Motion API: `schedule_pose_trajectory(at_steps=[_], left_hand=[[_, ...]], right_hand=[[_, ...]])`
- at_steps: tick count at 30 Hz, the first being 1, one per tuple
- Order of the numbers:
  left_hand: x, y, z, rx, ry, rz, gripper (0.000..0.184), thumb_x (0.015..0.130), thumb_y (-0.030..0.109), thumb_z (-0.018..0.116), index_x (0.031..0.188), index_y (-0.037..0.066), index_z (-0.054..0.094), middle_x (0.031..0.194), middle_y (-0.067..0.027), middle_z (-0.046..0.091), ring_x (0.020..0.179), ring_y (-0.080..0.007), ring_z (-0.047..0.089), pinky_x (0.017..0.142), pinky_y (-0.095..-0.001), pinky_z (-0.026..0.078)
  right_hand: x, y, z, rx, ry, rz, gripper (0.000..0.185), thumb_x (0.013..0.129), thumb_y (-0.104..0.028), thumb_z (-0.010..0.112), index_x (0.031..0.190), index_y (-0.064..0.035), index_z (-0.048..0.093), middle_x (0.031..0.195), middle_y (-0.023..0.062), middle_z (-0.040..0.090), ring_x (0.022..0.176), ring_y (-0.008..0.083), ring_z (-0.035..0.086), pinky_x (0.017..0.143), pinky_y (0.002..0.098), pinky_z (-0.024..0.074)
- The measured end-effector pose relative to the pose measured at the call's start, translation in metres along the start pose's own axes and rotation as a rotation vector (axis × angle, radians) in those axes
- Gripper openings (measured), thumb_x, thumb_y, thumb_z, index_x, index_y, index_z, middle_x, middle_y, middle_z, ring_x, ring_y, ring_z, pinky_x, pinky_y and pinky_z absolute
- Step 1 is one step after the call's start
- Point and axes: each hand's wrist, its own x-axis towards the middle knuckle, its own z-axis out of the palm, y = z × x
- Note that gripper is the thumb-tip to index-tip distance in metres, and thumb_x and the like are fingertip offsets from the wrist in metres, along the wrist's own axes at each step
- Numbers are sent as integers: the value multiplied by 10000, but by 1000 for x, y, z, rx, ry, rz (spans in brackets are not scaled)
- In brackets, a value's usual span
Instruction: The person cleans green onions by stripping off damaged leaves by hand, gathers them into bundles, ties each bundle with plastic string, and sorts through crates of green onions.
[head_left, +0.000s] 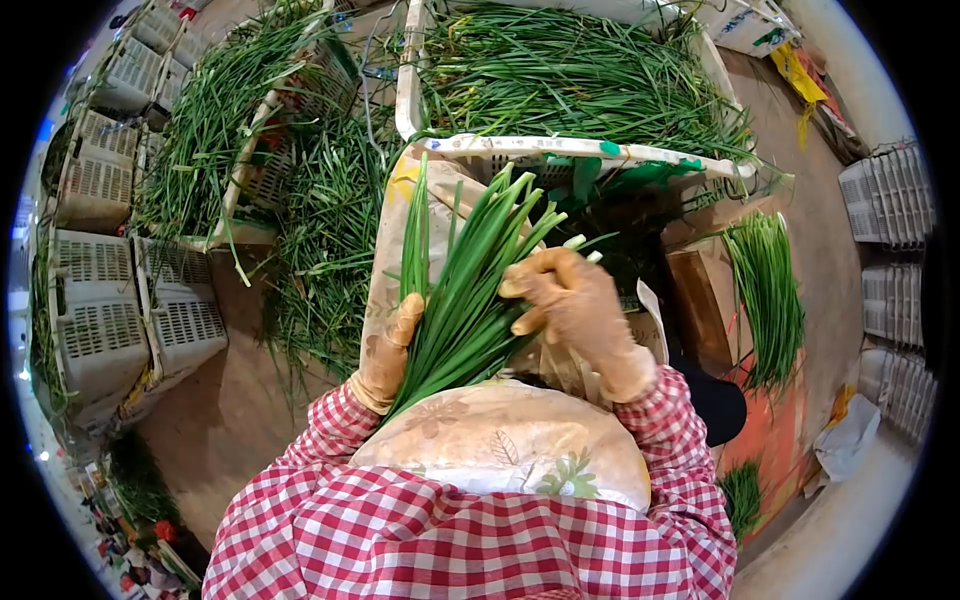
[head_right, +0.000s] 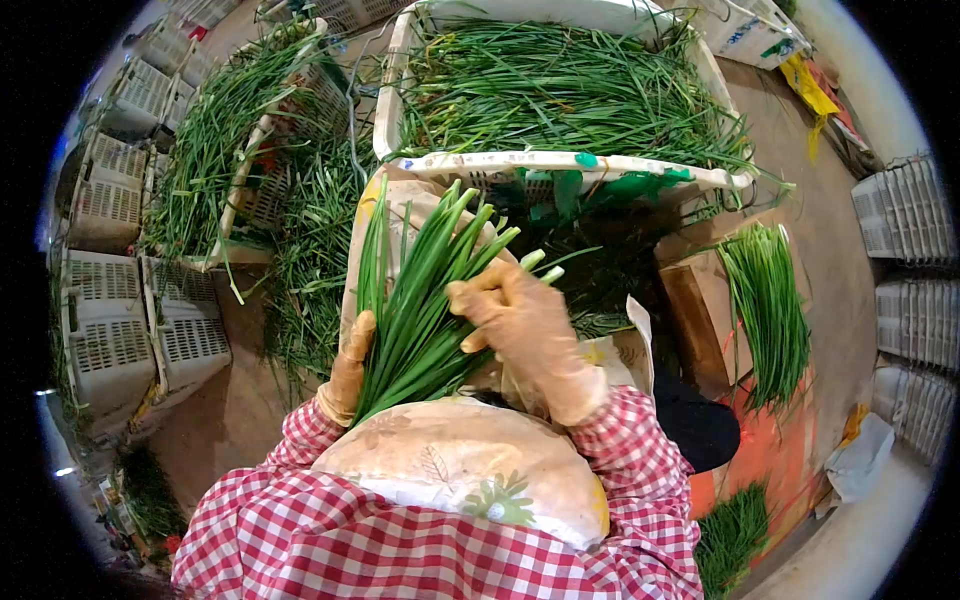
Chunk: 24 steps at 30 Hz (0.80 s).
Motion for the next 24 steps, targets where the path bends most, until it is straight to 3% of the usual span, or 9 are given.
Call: schedule_pose_trajectory(at_steps=[5,9,12,15,17,18,20,23,24], left_hand=[[-7,2,9,36,4,-50,489,991,375,431,1324,19,472,1258,-55,551,1093,-133,544,944,-268,440],[-3,2,7,-10,-31,-102,513,994,402,397,1326,18,465,1257,-73,556,1087,-152,561,949,-280,451],[1,4,6,-64,-45,-127,562,981,448,382,1330,13,457,1257,-117,562,1091,-198,580,955,-328,466],[4,4,2,-138,-37,-133,604,969,484,376,1326,4,458,1251,-151,569,1085,-236,598,968,-369,473],[4,4,-3,-99,-40,-139,515,984,426,407,1290,24,507,1201,-84,602,1032,-151,599,902,-283,486],[5,1,-4,-111,30,-131,495,981,415,426,1274,30,526,1172,-77,616,1025,-142,599,890,-276,490],[7,-6,-14,-96,25,-110,486,976,405,443,1285,36,515,1181,-73,610,1030,-143,597,890,-276,491],[1,2,3,-169,-47,-105,470,949,327,536,1320,45,476,1199,-54,589,1032,-134,583,894,-268,476],[0,3,6,-2,-71,-86,478,932,288,572,1327,41,465,1199,-47,582,1029,-126,570,896,-262,466]], right_hand=[[4,4,21,-33,45,-32,324,854,-238,693,958,25,534,755,73,644,517,108,609,431,217,439],[4,12,24,33,95,-54,259,854,-151,664,957,48,535,721,103,631,540,130,606,475,248,490],[2,11,16,85,67,5,245,872,-114,626,1027,35,509,758,85,644,470,87,552,399,194,387],[0,10,-4,374,-90,55,233,888,-111,580,1053,53,580,773,64,646,472,54,488,399,173,348],[2,13,-20,535,-277,131,257,885,-126,575,1063,58,599,783,53,639,499,46,476,428,162,354],[0,15,-25,533,-274,132,257,885,-126,575,1063,58,599,783,53,639,499,46,476,428,162,354],[1,22,-31,893,-493,118,296,891,-154,605,1098,57,606,776,22,637,529,42,494,453,164,380],[-2,27,-25,1041,-470,107,322,893,-204,618,1086,53,609,782,17,637,509,44,468,446,176,357],[-1,29,-23,1061,-439,143,326,909,-243,602,1050,49,629,747,6,632,501,48,459,436,187,340]])
